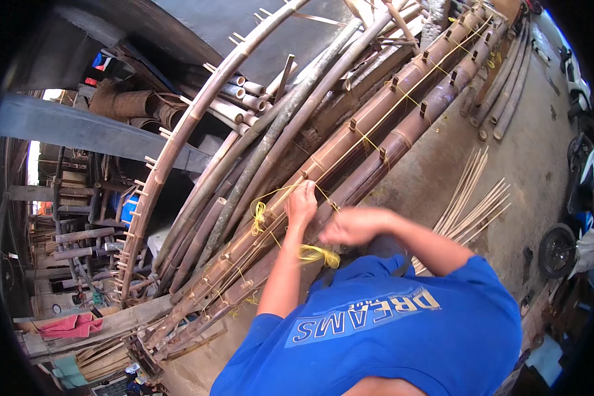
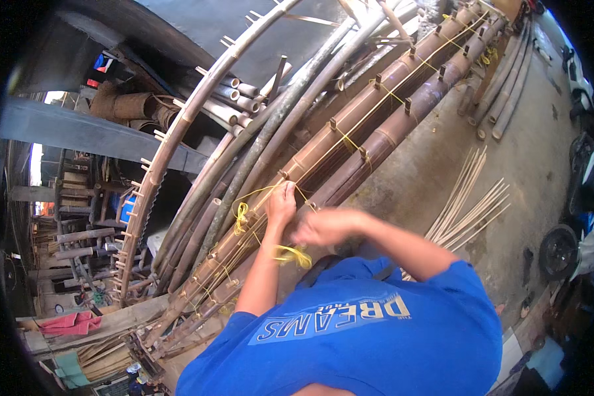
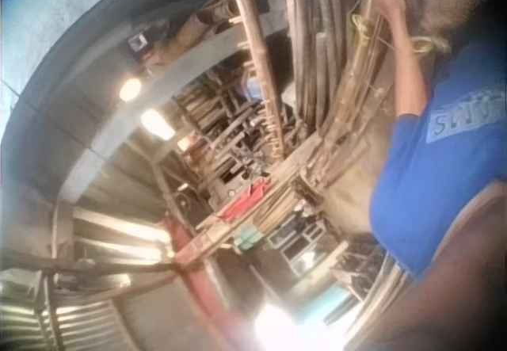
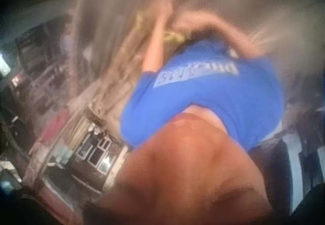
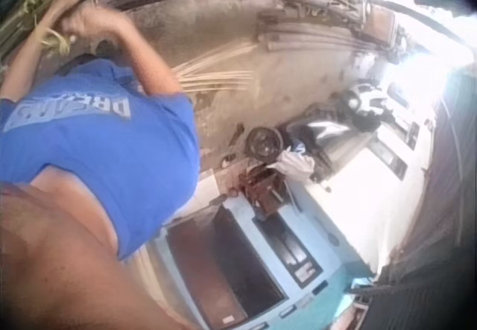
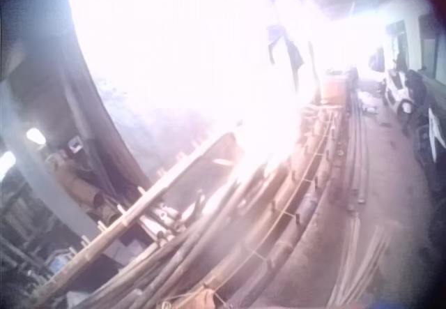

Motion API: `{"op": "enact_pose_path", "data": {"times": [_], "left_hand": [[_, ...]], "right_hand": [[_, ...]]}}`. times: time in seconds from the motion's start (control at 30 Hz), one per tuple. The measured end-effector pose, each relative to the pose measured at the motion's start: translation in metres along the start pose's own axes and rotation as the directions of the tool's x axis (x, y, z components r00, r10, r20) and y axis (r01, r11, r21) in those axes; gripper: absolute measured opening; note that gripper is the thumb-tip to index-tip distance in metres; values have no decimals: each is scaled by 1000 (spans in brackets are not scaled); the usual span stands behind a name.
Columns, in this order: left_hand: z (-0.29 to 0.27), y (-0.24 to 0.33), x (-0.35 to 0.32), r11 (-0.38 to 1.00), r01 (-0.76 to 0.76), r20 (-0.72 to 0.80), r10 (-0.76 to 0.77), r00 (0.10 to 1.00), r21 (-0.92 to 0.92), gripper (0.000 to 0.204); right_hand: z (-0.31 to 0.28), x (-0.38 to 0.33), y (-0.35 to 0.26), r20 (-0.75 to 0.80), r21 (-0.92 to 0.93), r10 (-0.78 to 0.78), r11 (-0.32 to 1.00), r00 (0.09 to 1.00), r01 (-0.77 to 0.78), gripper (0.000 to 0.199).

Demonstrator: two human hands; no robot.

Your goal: The person repeatedly picks up thin bamboo sticks and ties them to a curved bamboo frame using yellow string. The person wraps the string around the sticks and frame, then ties knots to secure them in place.

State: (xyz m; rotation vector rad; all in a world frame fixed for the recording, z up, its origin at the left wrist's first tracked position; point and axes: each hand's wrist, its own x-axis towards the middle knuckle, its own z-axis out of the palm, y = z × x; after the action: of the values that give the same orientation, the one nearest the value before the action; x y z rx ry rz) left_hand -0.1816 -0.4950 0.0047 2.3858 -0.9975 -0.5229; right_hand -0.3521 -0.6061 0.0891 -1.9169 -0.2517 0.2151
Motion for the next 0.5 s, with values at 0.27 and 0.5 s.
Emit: {"op": "enact_pose_path", "data": {"times": [0.27,0.5], "left_hand": [[-52,75,59,855,-285,-298,163,941,-432,27],[-11,-30,147,992,-116,-186,123,975,49,33]], "right_hand": [[61,-15,59,-436,-114,121,976,892,-188,36],[101,4,33,-392,-541,110,775,913,-326,20]]}}
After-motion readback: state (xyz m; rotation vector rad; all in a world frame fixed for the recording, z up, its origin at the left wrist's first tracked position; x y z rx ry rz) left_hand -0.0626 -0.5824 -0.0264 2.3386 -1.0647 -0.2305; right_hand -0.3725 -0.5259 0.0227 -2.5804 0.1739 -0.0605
